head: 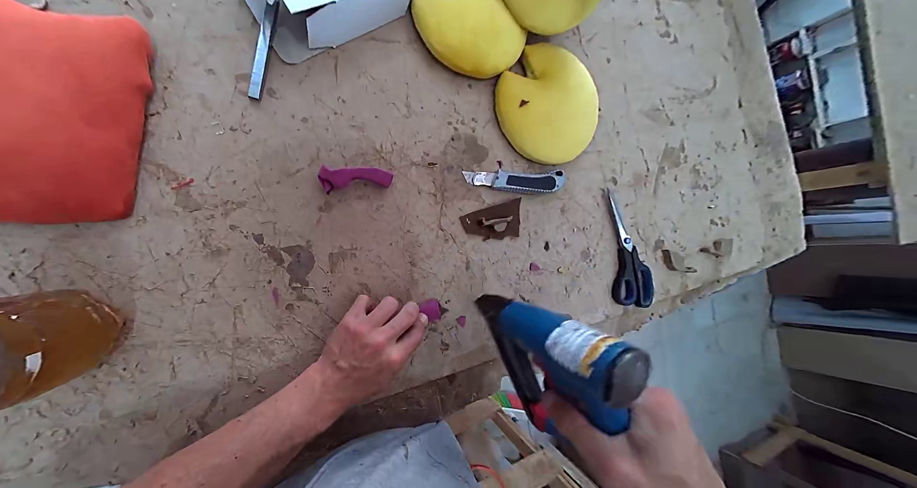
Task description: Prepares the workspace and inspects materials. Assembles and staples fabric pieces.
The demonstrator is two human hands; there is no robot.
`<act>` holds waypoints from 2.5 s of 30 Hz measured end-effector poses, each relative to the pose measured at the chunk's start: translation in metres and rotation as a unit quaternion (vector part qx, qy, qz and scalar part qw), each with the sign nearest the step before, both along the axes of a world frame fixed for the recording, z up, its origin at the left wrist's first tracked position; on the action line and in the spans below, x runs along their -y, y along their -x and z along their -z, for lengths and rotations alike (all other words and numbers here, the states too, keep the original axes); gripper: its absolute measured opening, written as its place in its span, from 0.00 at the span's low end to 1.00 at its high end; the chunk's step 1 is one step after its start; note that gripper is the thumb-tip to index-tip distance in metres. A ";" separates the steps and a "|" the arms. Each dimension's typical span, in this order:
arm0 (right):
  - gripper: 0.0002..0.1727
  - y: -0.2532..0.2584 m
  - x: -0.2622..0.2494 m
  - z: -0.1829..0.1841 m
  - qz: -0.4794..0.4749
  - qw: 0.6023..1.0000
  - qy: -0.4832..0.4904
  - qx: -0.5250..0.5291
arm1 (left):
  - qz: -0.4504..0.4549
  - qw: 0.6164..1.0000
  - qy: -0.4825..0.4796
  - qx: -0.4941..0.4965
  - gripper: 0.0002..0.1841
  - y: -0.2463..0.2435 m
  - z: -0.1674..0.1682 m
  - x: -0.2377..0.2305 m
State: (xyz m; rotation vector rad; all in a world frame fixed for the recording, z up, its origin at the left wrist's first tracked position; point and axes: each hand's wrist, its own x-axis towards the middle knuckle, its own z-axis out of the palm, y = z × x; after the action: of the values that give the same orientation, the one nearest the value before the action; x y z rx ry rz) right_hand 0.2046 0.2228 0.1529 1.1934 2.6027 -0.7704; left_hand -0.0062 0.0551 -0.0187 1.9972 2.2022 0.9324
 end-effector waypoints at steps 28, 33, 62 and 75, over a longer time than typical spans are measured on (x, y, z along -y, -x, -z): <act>0.13 0.046 -0.039 0.032 -0.258 0.964 -0.024 0.064 | -0.064 0.997 -0.036 0.006 0.10 -0.011 -0.001 0.001; 0.14 0.035 -0.046 0.021 -0.242 0.970 -0.038 -0.010 | -0.084 0.995 -0.044 -0.009 0.10 -0.012 0.000 0.002; 0.17 0.047 -0.075 0.010 -0.209 0.977 -0.034 0.008 | -0.105 0.993 -0.042 -0.024 0.09 -0.013 0.003 0.000; 0.24 0.017 -0.052 0.044 -0.048 0.975 -0.150 -0.157 | -0.121 0.602 -0.079 0.785 0.10 -0.010 -0.110 0.005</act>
State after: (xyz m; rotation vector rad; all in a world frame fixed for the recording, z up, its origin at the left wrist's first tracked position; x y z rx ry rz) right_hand 0.1873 0.2748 0.1091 1.0799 3.1028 -0.6022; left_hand 0.0035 0.0502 0.0911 0.1613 1.1468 1.8102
